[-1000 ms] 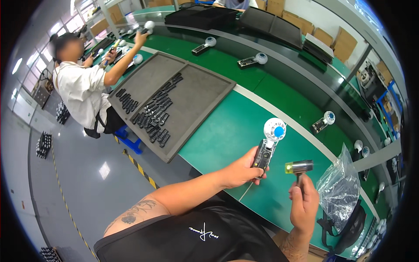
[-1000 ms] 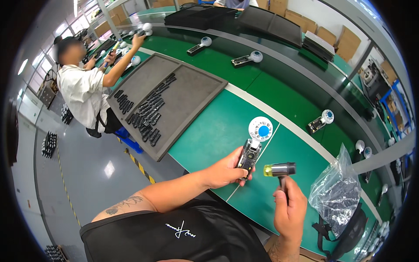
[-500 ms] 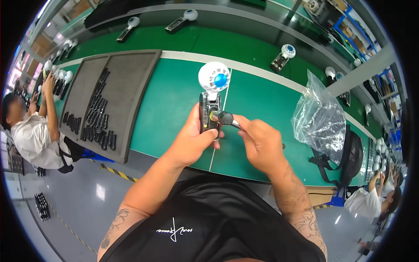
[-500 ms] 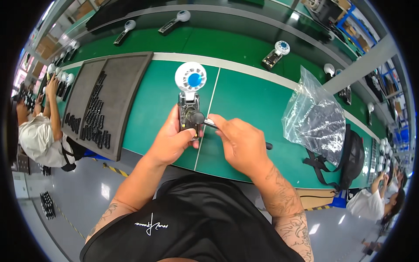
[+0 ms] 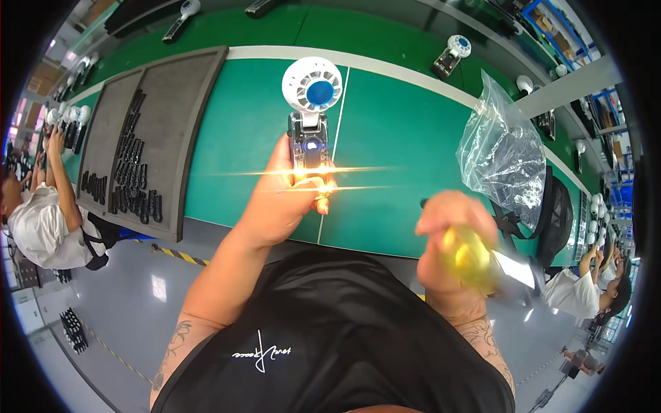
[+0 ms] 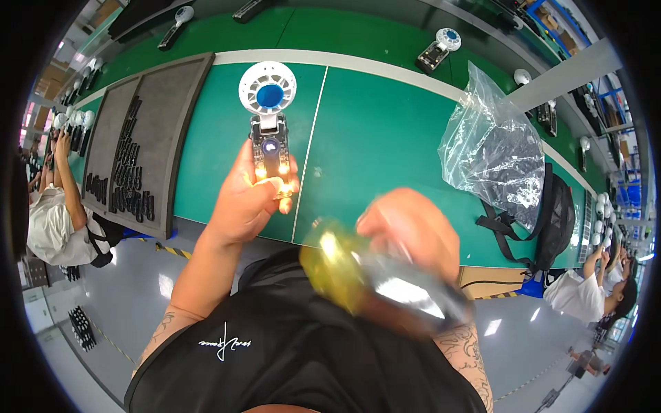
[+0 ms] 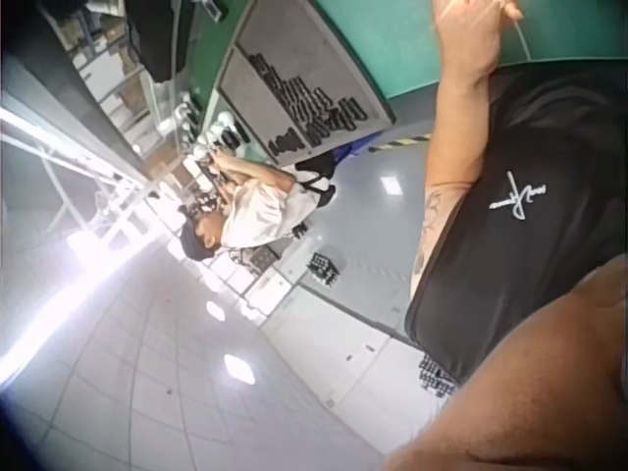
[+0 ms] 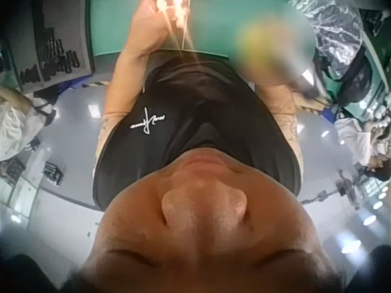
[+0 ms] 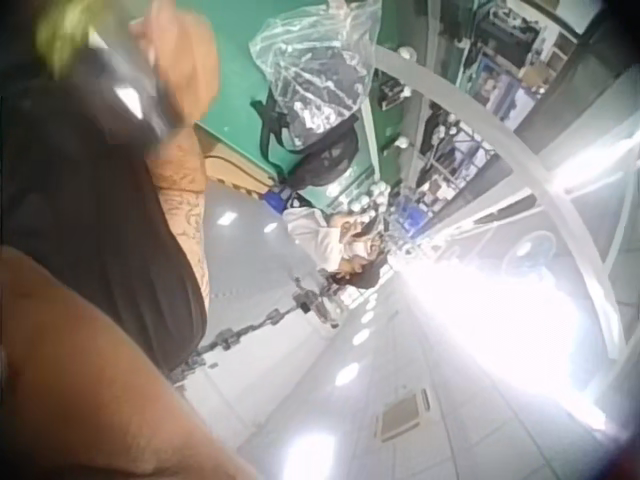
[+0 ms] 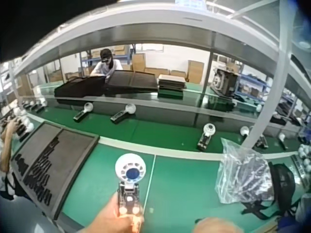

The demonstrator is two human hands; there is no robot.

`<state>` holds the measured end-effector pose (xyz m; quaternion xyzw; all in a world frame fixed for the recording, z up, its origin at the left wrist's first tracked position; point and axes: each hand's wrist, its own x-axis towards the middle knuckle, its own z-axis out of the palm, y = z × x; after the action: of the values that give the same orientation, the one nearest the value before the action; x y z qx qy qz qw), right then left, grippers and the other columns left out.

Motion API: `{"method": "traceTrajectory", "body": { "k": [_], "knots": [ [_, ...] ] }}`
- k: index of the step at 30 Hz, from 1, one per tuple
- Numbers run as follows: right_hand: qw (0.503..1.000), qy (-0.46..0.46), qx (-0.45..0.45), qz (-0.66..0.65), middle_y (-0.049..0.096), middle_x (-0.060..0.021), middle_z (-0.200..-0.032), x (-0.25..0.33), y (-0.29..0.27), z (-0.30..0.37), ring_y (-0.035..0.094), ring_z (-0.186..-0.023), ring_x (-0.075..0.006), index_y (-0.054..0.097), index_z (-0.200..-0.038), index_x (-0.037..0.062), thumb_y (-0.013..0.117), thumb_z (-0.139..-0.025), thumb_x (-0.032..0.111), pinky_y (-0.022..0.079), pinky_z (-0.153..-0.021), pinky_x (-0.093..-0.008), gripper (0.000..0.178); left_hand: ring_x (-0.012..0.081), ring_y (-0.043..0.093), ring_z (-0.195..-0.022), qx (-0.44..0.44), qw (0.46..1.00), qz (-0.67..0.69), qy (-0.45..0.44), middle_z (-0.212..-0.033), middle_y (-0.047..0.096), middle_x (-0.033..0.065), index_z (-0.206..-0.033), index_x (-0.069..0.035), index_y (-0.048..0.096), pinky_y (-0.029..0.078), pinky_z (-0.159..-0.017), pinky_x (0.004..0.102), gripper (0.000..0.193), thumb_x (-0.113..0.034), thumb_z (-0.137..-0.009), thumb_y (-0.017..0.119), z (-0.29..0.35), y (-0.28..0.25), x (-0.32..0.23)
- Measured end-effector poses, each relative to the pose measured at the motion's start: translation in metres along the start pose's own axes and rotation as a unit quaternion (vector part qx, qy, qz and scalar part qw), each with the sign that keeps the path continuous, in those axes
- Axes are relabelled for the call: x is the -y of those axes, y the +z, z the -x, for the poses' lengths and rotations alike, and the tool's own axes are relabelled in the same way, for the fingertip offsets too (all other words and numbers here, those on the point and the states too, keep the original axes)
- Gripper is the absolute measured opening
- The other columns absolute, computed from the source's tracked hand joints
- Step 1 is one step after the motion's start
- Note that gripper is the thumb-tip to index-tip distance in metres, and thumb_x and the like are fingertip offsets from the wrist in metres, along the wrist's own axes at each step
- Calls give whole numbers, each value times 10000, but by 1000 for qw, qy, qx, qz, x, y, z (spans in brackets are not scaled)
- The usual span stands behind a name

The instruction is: Assembling and tapping components on an electronic device using a small hammer at a manual assembly station.

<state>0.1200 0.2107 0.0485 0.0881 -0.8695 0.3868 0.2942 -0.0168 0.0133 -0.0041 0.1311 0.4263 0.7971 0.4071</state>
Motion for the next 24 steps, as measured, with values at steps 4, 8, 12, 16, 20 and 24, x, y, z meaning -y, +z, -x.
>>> {"method": "traceTrajectory", "body": {
  "k": [4,8,12,16,20,24],
  "knots": [
    [988,80,77,105,630,-58,-800,-10,30,-3,534,-656,-214,736,-1197,42,728,-824,-30,450,-611,-325,380,227,628,-928,-5,1000,-17,0,-1228,607,172,-1563,-100,325,530,-693,297,745,103,-876,527,3,2,1],
    [995,56,42,71,679,-46,-839,10,4,-4,579,-653,-193,736,-1286,115,740,-864,12,482,-590,-326,434,246,636,-964,-9,1000,-28,10,-1260,600,175,-1582,-114,311,542,-746,318,780,94,-868,547,8,0,6],
    [997,32,33,-54,651,-51,-828,23,-13,11,534,-658,-209,732,-1222,38,732,-860,-9,452,-615,-320,365,236,654,-1038,2,998,60,28,-1262,613,177,-1622,-123,222,573,-806,334,892,145,-844,565,9,6,1],
    [991,105,79,40,682,-46,-866,17,0,-2,551,-675,-204,734,-1191,42,717,-866,-10,464,-630,-324,330,262,644,-1113,59,993,103,16,-1334,592,184,-1642,-146,198,562,-864,365,946,145,-816,556,8,-14,8],
    [990,135,-11,24,729,-45,-933,42,-15,-2,583,-697,-207,735,-1216,53,706,-878,-4,485,-653,-325,344,272,644,-1122,70,987,142,3,-1375,579,191,-1652,-157,186,555,-880,380,974,145,-797,542,6,-16,8],
    [995,6,-3,95,653,-56,-781,12,14,2,567,-619,-204,730,-1269,106,729,-867,-6,473,-578,-338,417,281,639,-1106,68,986,153,-7,-1391,570,198,-1653,-165,194,546,-878,385,980,134,-788,546,5,-15,6]
  ]
}}
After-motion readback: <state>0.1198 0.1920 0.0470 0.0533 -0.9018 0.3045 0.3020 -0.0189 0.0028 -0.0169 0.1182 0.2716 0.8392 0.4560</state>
